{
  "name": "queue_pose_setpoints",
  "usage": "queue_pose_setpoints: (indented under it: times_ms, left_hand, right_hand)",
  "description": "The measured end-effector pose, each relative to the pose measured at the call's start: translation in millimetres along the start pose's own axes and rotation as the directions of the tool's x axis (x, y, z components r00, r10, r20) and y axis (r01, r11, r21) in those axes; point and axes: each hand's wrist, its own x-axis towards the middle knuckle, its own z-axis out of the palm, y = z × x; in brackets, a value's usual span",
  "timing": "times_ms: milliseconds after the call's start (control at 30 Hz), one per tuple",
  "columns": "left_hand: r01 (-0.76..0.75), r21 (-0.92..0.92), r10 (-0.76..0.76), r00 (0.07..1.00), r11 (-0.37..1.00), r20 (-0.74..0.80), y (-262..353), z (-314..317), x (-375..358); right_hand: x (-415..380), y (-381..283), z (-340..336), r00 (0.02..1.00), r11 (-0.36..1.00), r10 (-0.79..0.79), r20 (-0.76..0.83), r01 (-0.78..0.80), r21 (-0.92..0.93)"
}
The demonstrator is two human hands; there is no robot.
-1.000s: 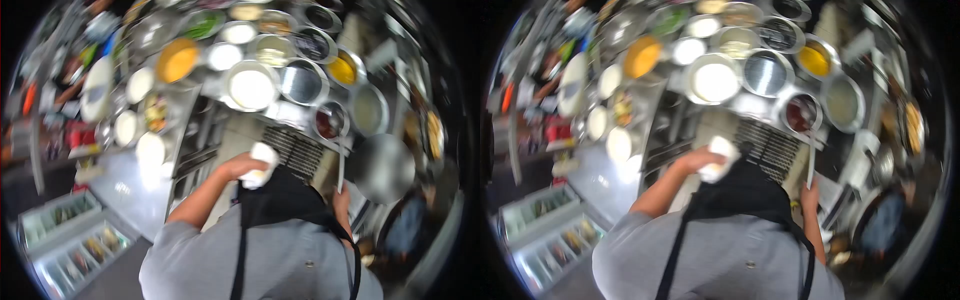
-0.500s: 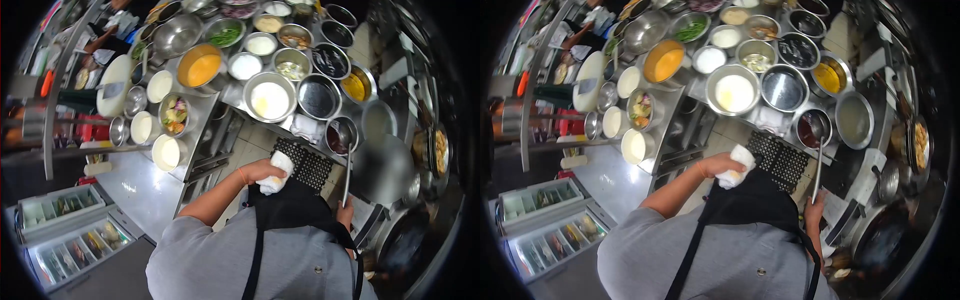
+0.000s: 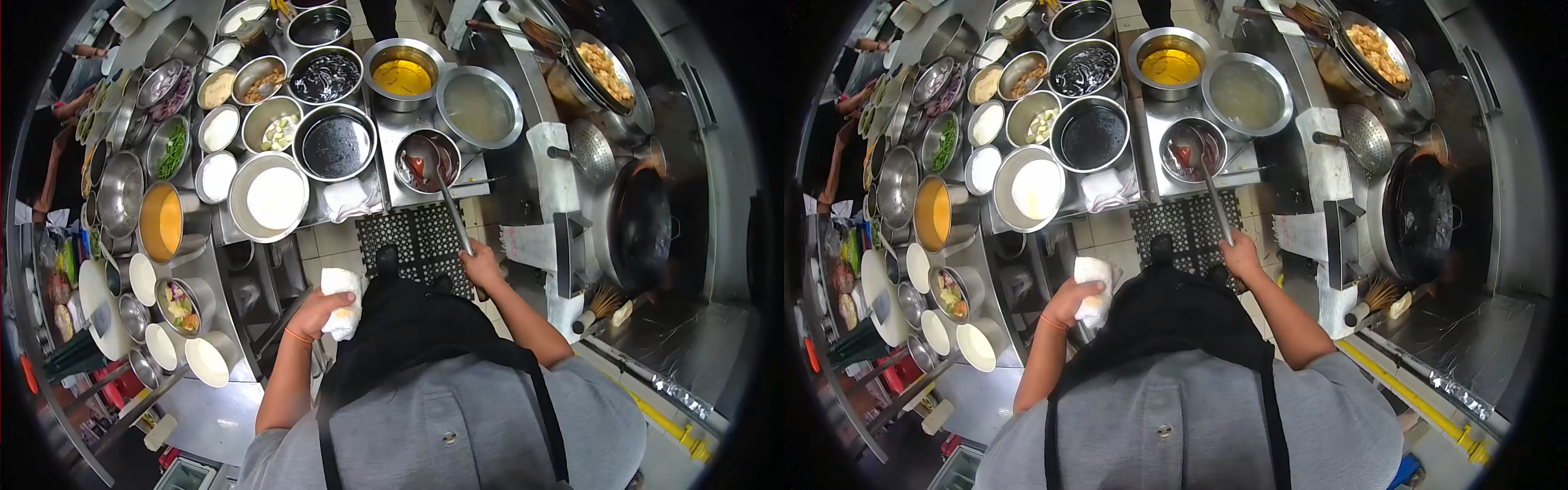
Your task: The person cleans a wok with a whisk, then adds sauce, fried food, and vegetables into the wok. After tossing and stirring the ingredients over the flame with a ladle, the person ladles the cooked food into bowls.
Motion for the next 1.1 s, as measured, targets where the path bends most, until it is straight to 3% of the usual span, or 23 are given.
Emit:
queue_pose_setpoints:
  times_ms: [33,100,167,233,300,333,400,533,667,767,900,1100]
  left_hand:
    - [-0.008,0.011,0.008,1.000,1.000,0.002,-2,-1,0]
    - [-0.013,0.016,0.013,1.000,1.000,-0.009,-2,3,-2]
    - [-0.018,0.019,0.019,1.000,1.000,-0.021,-4,5,-3]
    - [-0.014,-0.009,0.013,0.999,1.000,-0.032,-7,4,-4]
    - [-0.004,0.007,0.004,0.999,1.000,-0.039,-12,2,-4]
    - [0.006,0.013,-0.006,0.999,1.000,-0.046,-13,-1,-5]
    - [0.024,0.020,-0.023,0.999,1.000,-0.035,-16,-3,-5]
    - [0.006,0.003,-0.006,1.000,1.000,-0.030,-14,9,-11]
    - [0.017,0.018,-0.016,0.998,1.000,-0.053,-14,15,-16]
    - [0.034,0.005,-0.034,0.999,0.999,-0.039,-19,16,-15]
    - [0.058,0.084,-0.053,0.997,0.995,-0.058,-23,15,-12]
    - [0.057,0.006,-0.056,0.998,0.998,-0.042,-16,17,-5]
  right_hand:
    - [-3,-14,-5,0.993,0.993,0.112,0.033,-0.111,-0.028]
    - [-5,-35,-12,0.993,0.994,0.106,0.042,-0.107,0.011]
    - [0,-32,-11,0.951,0.944,0.284,0.119,-0.299,0.138]
    - [3,-35,-12,0.936,0.903,0.310,0.165,-0.344,0.258]
    - [6,-39,-14,0.866,0.743,0.377,0.328,-0.494,0.451]
    - [9,-38,-11,0.863,0.736,0.382,0.331,-0.501,0.456]
    - [17,-35,-10,0.817,0.576,0.371,0.442,-0.576,0.580]
    - [25,-34,-20,0.766,0.392,0.354,0.537,-0.643,0.658]
    - [23,4,-20,0.745,0.311,0.181,0.642,-0.663,0.681]
    - [12,3,-31,0.723,0.227,0.141,0.676,-0.688,0.689]
    - [3,3,-37,0.722,0.229,0.144,0.677,-0.690,0.686]
    - [-5,0,-42,0.741,0.263,0.141,0.656,-0.667,0.697]
